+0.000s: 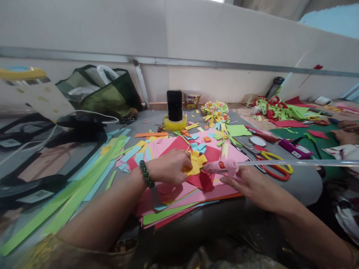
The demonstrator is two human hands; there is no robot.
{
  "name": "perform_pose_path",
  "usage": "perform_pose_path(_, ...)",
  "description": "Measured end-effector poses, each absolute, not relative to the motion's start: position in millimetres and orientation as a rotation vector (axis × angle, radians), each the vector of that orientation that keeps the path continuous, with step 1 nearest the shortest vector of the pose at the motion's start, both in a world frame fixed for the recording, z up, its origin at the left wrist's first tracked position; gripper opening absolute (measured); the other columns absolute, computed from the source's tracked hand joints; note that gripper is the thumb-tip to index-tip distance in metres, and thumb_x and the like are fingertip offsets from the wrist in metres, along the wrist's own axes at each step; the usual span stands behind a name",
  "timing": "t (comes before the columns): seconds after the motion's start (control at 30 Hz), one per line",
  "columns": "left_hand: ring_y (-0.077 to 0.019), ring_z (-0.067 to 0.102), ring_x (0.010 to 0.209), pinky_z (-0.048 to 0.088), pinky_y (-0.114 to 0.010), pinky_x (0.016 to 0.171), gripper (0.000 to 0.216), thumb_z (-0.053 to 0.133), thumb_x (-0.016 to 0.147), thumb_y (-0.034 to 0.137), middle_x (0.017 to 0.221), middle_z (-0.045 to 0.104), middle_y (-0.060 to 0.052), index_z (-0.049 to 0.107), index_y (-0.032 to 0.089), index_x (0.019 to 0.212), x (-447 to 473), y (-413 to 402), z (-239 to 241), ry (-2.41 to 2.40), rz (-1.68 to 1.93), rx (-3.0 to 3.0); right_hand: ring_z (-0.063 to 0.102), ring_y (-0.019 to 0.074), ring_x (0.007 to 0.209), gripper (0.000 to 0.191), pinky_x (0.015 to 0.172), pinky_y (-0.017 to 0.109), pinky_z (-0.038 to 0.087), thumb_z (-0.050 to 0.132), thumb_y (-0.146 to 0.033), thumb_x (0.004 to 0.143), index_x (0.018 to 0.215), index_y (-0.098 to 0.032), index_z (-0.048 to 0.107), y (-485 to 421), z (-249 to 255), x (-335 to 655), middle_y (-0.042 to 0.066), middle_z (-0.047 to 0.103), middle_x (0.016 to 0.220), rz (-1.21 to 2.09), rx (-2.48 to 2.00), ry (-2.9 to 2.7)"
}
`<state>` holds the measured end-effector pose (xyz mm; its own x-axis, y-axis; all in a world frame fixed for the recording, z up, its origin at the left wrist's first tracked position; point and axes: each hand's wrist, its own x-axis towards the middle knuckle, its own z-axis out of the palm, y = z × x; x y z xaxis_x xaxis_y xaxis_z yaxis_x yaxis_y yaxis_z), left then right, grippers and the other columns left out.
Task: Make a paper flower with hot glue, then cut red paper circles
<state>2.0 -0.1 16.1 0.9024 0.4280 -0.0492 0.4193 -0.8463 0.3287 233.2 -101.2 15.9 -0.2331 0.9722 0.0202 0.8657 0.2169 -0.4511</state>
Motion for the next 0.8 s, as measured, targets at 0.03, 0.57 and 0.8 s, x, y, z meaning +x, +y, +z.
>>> perform_pose_path(0.03,-0.0173,0.049,0.067,0.039,-0.032,0.063,0.018,0.050,0.064,0.010,0.063,0.051,-0.003,0.040,0.020,0.052,2.0,0.0,16.1,0.622,0.040,2.731,0.048,0.0173,0.054,0.049,0.053,0.030,0.037,0.039,-0.060,0.093,0.062,-0.024,0.053,-102.2,16.6,235.4,0.003,0.056,0.059,0.497,-1.727,-2.199)
perform_pose_path(0.57,-0.0162,0.046,0.064,0.036,-0.031,0.058,0.025,0.049,0.060,0.007,0.059,0.047,-0.002,0.030,0.021,0.051,2.0,0.7,15.6,0.583,0.093,2.704,0.045,0.0153,0.048,0.059,0.047,0.029,0.037,0.038,-0.071,0.090,0.054,-0.025,0.043,-103.4,20.8,235.8,0.000,0.050,0.051,0.448,-1.672,-2.167)
perform_pose_path(0.8,-0.0157,0.051,0.068,0.040,-0.030,0.065,0.023,0.049,0.062,0.007,0.069,0.056,-0.003,0.033,0.020,0.053,1.8,0.2,15.6,0.620,0.074,2.681,0.045,0.0160,0.048,0.055,0.050,0.030,0.041,0.044,-0.069,0.088,0.053,-0.025,0.044,-106.8,24.9,236.1,0.001,0.050,0.052,0.428,-1.753,-2.159)
